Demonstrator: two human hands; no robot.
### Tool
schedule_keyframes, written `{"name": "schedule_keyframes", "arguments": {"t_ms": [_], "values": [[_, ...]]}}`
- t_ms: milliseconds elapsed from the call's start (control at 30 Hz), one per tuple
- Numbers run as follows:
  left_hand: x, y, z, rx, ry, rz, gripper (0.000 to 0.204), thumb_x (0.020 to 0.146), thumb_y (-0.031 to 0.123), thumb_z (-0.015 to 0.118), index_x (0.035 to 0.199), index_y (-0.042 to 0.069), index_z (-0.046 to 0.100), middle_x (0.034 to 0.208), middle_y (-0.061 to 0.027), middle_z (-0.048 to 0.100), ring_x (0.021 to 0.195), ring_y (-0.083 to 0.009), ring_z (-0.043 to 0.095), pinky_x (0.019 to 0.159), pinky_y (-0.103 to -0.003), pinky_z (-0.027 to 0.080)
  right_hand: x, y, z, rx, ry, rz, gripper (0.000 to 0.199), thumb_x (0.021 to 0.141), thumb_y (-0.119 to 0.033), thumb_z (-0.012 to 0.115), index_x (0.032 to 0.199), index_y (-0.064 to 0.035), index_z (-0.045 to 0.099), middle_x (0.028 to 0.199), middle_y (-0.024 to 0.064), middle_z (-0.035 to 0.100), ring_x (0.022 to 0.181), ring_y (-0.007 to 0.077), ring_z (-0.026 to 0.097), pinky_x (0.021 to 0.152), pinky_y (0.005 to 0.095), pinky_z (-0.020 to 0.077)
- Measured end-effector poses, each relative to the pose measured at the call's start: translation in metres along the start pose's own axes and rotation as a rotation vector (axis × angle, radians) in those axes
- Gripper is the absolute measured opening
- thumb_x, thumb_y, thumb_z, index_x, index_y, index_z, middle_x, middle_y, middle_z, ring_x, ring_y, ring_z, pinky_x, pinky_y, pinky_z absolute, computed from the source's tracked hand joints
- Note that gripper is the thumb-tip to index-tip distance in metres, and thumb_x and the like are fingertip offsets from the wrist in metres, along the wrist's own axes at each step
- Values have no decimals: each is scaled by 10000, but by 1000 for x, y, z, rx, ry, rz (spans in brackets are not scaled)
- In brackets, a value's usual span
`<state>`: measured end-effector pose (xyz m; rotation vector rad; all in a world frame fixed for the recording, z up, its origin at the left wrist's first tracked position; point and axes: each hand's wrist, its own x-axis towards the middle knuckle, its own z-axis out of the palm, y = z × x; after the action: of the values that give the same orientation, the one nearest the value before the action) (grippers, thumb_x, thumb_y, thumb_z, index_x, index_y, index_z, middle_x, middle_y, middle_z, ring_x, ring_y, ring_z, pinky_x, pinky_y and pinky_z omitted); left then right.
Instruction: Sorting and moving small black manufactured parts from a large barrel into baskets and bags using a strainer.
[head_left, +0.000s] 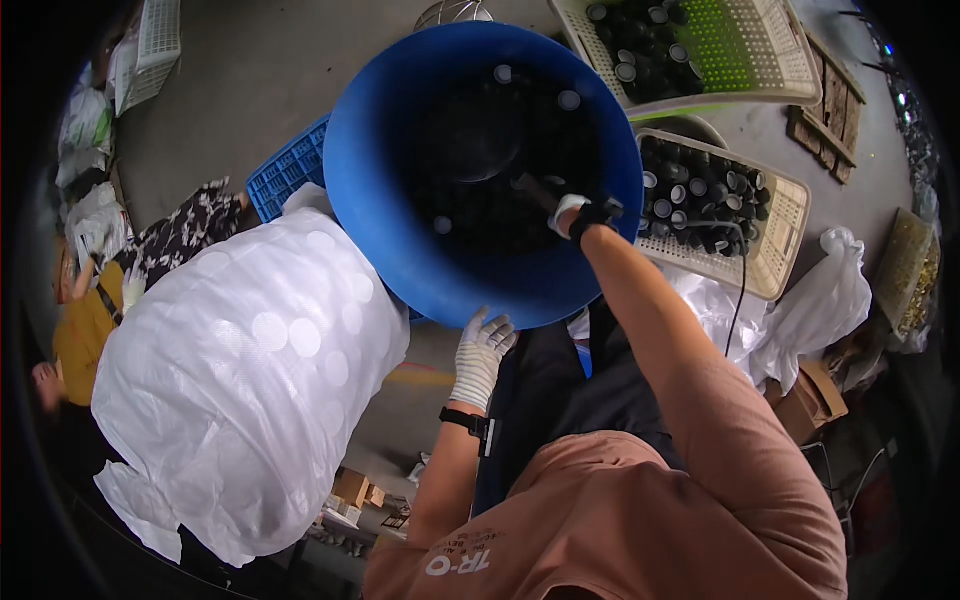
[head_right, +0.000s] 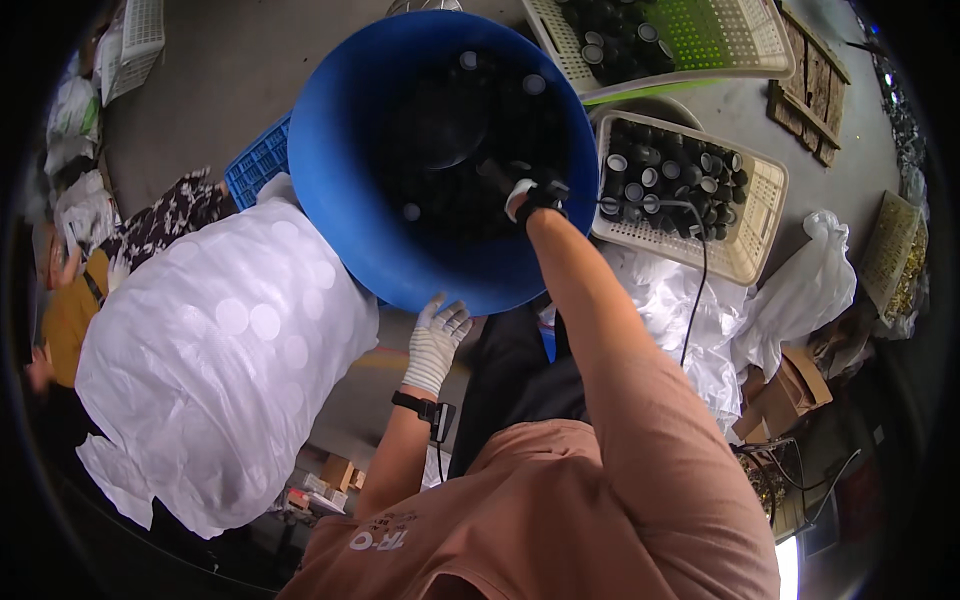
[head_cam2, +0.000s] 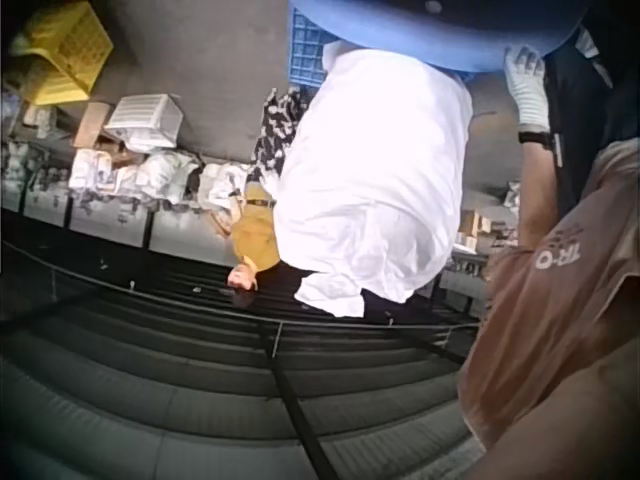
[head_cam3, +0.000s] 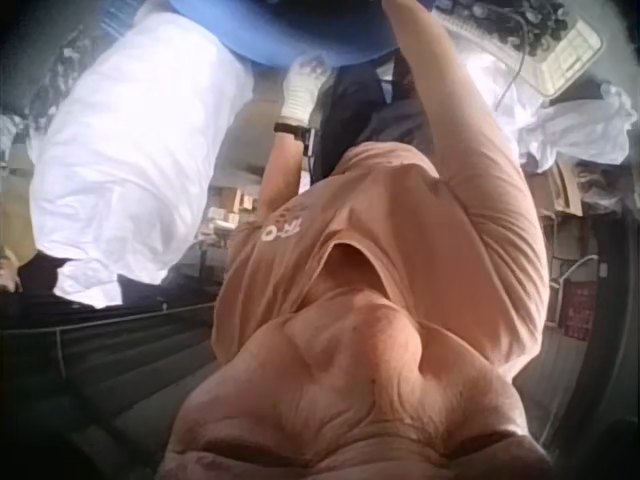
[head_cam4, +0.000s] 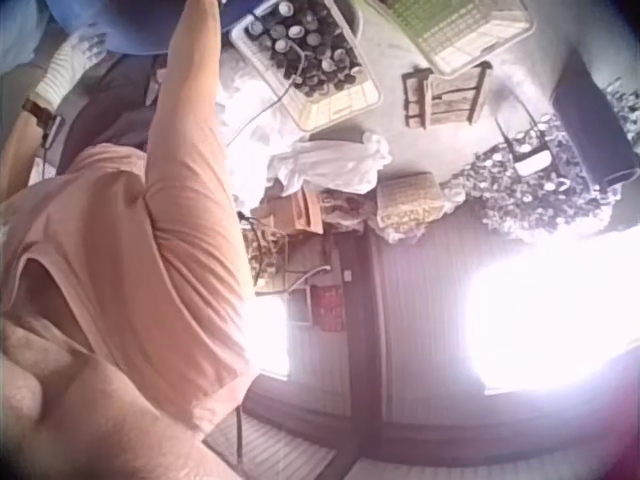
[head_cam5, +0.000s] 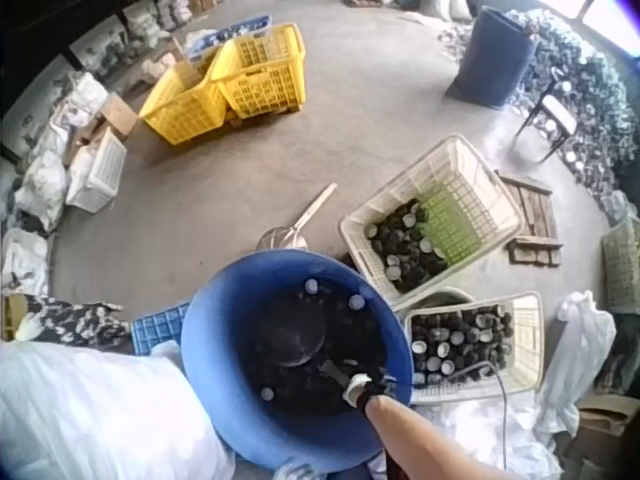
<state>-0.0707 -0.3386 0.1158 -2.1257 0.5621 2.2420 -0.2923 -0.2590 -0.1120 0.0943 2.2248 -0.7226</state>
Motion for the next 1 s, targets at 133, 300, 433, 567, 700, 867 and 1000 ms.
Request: {"name": "schedule_keyframes", "arguments": {"t_ms": [133,300,433,567,700,867,1000], "values": [[15,-22,20,113,-86,-92,387,945,321,539,1254,90,506,1193,-199,559,1106,-325,549,986,-473,466,-4,-36,-111,-348,-749,-145,333,852,-353,649,802,-24,663,588,64,604,459,229,577,450,355,455],[9,-32,60,117,-316,-295,453,940,413,538,1249,83,509,1217,-198,572,1139,-338,550,992,-489,448,-123,-35,-212,4,-698,315,339,827,-371,704,727,-49,669,548,66,586,426,168,546,374,301,405],[5,-28,90,124,-425,-423,598,922,543,521,1296,80,468,1303,-218,519,1168,-364,530,1020,-525,409,-205,-26,-233,567,-914,573,284,837,-348,709,748,-100,606,531,-5,545,390,84,485,342,225,354],[-6,-23,119,48,-270,-316,541,880,497,627,1172,69,472,1149,-210,541,1059,-313,568,904,-452,495,-222,13,-195,1186,-1399,782,271,912,-321,641,776,-116,526,501,-56,467,363,43,455,308,179,327],[46,-19,86,295,-21,-123,357,851,252,701,1081,72,497,907,-106,599,791,-247,603,744,-392,552,-192,5,-132,1121,-1452,642,267,928,-337,597,798,-118,517,506,-63,466,348,39,424,309,174,298],[98,-17,104,452,51,-142,260,863,339,683,864,100,581,648,-31,582,549,-204,562,536,-352,506,-137,4,-58,1027,-1104,543,252,881,-273,588,686,-115,558,530,-13,505,392,110,446,377,262,327],[135,-15,133,425,-37,-327,276,870,353,663,939,88,624,848,-78,658,769,-244,631,739,-385,541,-90,-1,-46,751,-718,509,251,812,-234,626,799,10,680,673,104,651,565,185,600,515,326,466]]}}
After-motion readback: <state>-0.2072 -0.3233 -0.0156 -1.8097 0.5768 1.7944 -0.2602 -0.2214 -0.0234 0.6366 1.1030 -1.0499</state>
